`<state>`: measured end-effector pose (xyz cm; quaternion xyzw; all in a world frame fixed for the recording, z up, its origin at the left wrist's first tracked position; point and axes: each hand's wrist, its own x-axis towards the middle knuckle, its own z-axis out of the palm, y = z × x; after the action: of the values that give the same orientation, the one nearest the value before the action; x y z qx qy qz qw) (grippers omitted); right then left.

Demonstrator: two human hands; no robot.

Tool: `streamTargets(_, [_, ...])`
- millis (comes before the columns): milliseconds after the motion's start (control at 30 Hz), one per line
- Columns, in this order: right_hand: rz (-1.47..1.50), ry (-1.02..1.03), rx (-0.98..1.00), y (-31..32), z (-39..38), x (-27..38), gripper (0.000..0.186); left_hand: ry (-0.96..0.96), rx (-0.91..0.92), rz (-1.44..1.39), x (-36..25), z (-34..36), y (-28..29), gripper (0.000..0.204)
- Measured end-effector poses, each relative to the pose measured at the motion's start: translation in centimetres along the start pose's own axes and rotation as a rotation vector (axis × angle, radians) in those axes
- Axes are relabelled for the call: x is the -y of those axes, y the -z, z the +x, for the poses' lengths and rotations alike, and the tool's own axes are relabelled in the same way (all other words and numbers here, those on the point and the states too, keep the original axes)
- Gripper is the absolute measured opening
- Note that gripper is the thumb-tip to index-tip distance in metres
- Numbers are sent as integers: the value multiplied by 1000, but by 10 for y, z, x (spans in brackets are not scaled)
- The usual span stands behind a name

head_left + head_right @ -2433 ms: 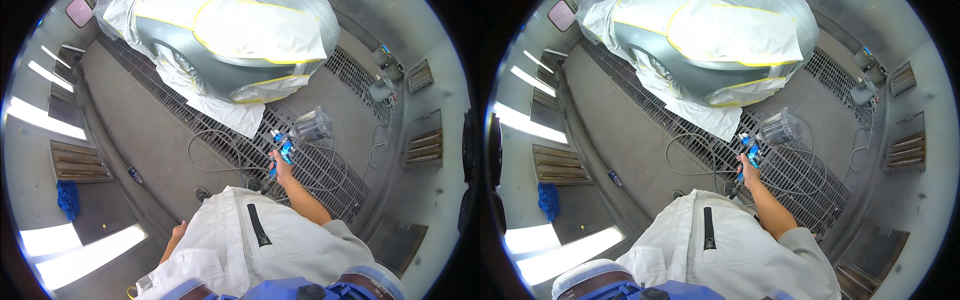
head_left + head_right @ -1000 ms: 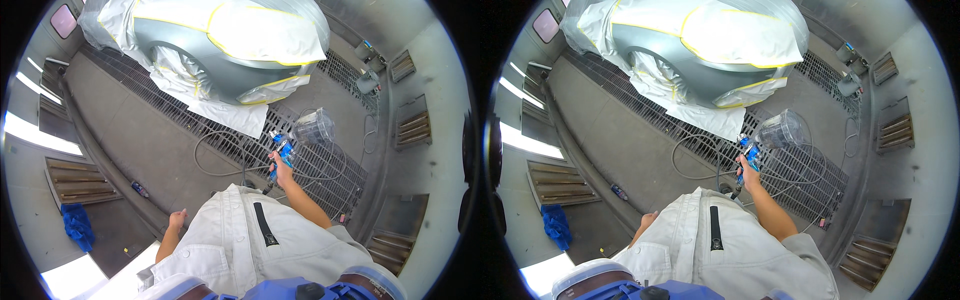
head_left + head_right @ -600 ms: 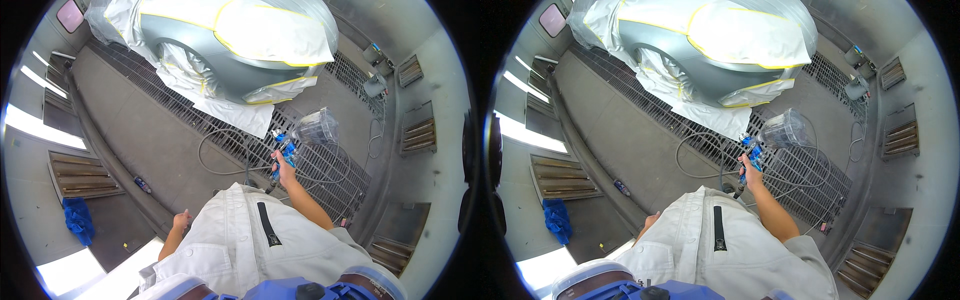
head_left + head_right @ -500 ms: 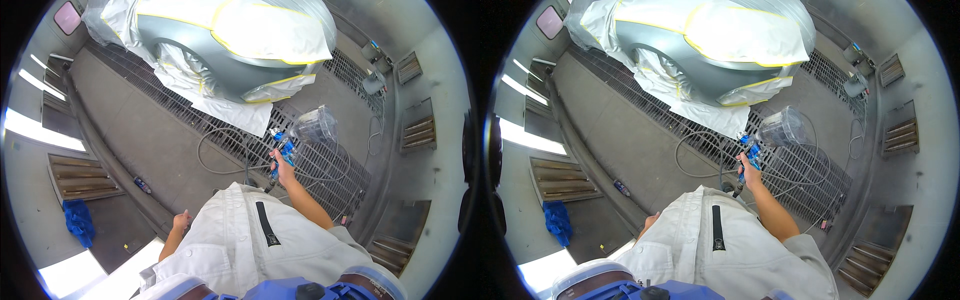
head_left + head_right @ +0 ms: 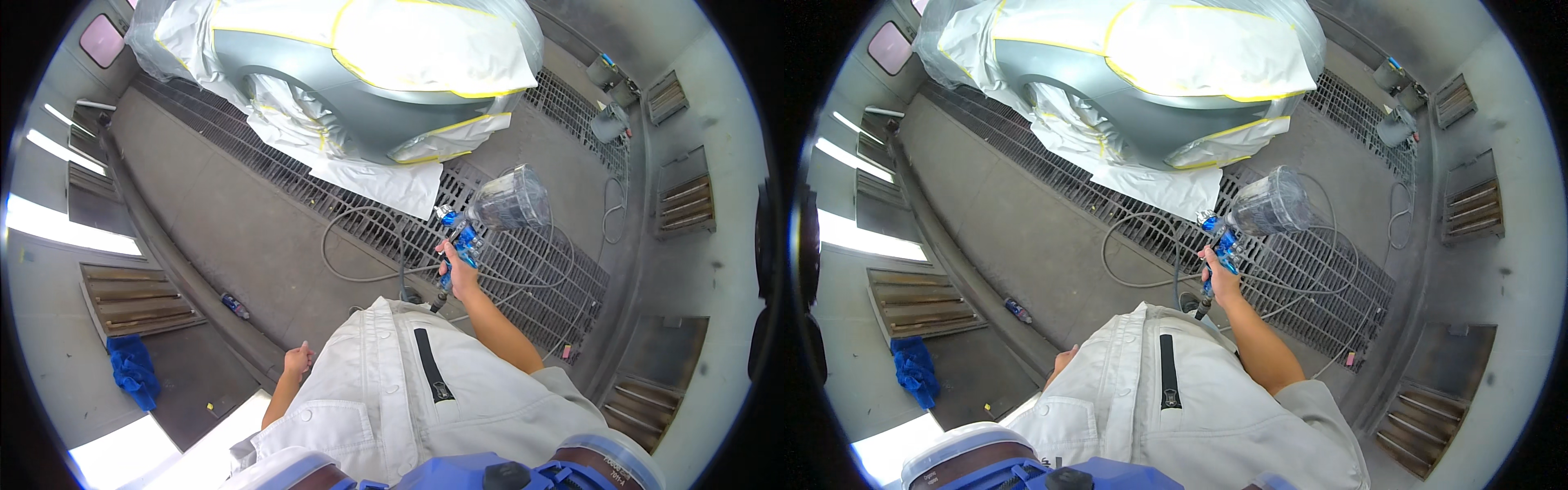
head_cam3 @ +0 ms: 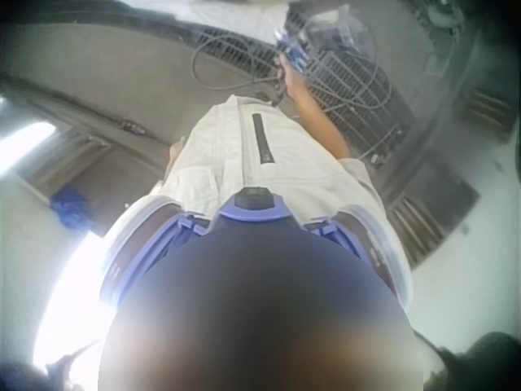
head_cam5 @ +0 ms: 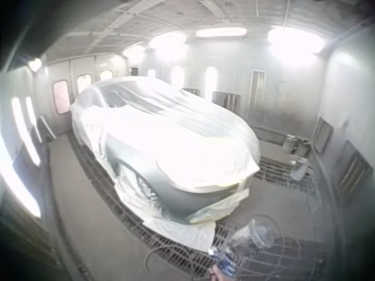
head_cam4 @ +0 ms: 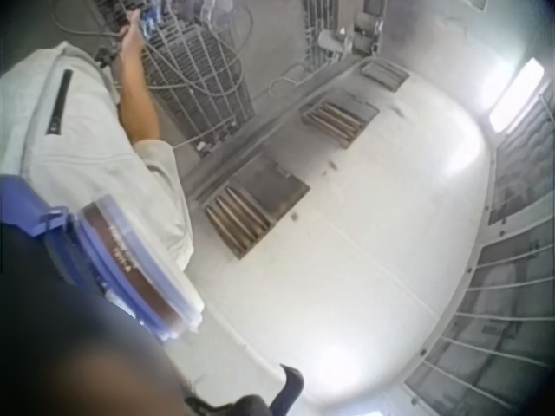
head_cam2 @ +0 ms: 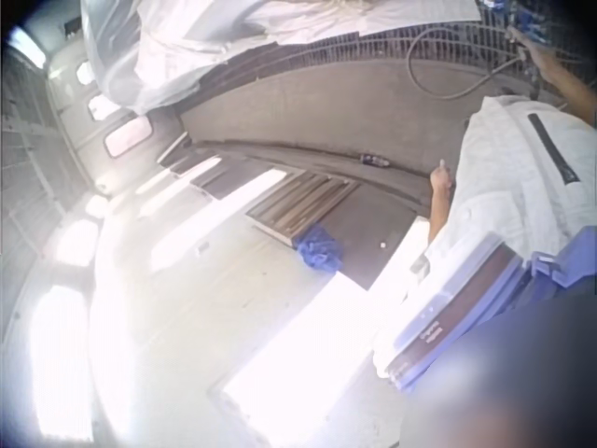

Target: The person uses a blue spray gun to apply paint to a car's rear quarter panel and wheel arch. The vehicle is masked with plastic and tape. The person moves around the vehicle, spraying in overlapping passes and occasionally touching the surface to check coverage.

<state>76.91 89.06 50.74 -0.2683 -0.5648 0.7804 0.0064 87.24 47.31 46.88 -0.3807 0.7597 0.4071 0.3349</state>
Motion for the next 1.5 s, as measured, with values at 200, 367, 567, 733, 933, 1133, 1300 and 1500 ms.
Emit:
streamTargets(200, [32,-57,13,4,4,1,20,19,-38,29,-5,-12,-7,37])
streamTargets(367, [62,-38,42,5,8,5,16,18,-21,79,0,-20,-12,35])
streamTargets(567, [95,14,99,10,15,7,18,62,-39,96,-1,-29,-24,31])
streamTargets(733, [101,26,112,11,21,3,16,72,-56,4,10,-31,-38,30])
streamTargets(933, [90,-32,79,-6,34,-3,18,133,-91,-84,26,-36,-32,29])
streamTargets(1133, [-4,-84,65,-53,46,-17,21,222,-65,-135,22,-12,8,25])
streamTargets(1300, [41,-45,-91,-145,57,-42,22,188,-41,-207,35,61,81,24])
streamTargets(1500, [168,56,-171,-290,54,-14,22,81,9,-360,55,175,210,22])
